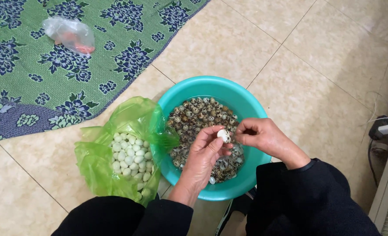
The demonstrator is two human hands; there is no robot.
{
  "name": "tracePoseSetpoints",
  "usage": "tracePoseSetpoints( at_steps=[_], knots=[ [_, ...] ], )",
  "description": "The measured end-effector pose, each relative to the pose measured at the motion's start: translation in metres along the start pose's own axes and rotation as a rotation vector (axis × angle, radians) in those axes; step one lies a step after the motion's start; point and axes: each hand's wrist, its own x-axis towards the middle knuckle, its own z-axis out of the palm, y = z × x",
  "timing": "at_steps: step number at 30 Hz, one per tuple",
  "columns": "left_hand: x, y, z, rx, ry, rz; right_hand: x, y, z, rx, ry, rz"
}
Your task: Peeling quail eggs by hand and placing the peeled eggs into a plastic bag
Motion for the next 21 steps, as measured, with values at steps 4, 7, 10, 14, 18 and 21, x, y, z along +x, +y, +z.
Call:
tracePoseSetpoints(
  at_steps=[4,7,10,14,18,21],
  knots=[
    [0.001,-0.005,0.001,0.109,0.026,0.026,-0.005,-0.007,0.002,0.107,0.012,-0.016],
    [0.002,-0.008,0.0,0.153,0.037,0.026,-0.005,-0.006,0.004,0.091,0.015,-0.051],
    [0.002,-0.01,-0.001,0.175,0.058,0.044,-0.005,-0.005,0.005,0.044,0.019,-0.102],
    [0.002,-0.011,-0.002,0.17,0.074,0.048,-0.006,-0.007,0.007,0.024,0.027,-0.142],
    [-0.002,0.002,0.007,0.136,0.075,0.032,-0.005,-0.006,0.007,0.028,0.056,-0.153],
    [0.006,-0.015,-0.006,0.107,0.095,0.018,-0.003,-0.004,0.007,0.021,0.082,-0.165]
  ],
)
